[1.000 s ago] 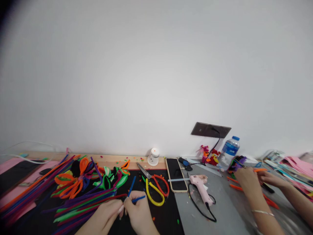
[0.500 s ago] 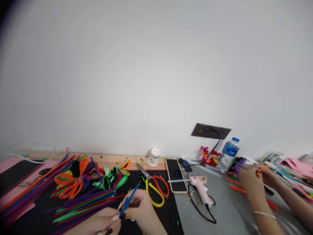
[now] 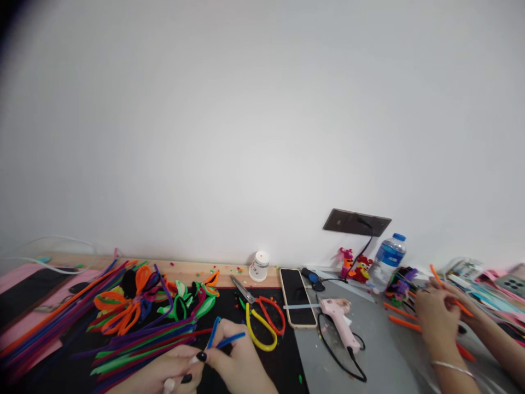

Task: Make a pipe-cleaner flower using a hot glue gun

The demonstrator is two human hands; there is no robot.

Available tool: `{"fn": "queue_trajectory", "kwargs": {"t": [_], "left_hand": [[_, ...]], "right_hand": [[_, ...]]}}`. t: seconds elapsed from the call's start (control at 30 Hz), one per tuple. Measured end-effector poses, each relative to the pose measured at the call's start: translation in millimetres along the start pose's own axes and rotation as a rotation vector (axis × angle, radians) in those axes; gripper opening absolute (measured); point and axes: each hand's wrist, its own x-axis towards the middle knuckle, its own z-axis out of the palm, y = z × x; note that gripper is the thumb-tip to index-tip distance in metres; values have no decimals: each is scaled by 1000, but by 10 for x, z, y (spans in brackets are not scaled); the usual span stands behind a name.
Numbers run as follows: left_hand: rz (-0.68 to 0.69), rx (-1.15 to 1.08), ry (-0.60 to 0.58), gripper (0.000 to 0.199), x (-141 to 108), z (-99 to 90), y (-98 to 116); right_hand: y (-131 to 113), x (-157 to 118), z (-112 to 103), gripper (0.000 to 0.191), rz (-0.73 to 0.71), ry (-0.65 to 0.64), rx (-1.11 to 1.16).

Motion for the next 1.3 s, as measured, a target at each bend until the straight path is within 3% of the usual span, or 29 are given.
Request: {"fn": "queue_trajectory", "kwargs": {"t": [0.17,0.3,0.6,0.8,0.97,1.17,1.3], "left_hand": [[29,-6,24,39,32,-9,16],[45,18,60,40,52,-28,-2],[145,375,156,46,183,-130,-169],[270,835,250,49,243,-173,-190],[389,1061,348,40,161,-89,-174],[603,1001,359,36,180,-111,-112],[612,832,433,37,245,-240,-83]], "right_hand": [[56,-13,-20,18,-141,15,-312],[8,-15,-12,22,-176,23,-316],[2,13,-1,27,130,27,-29],[26,35,11,29,203,81,-34],[113,49,71,31,247,136,21],[139,87,93,37,205,96,231],[124,115,59,37,128,141,237]]}}
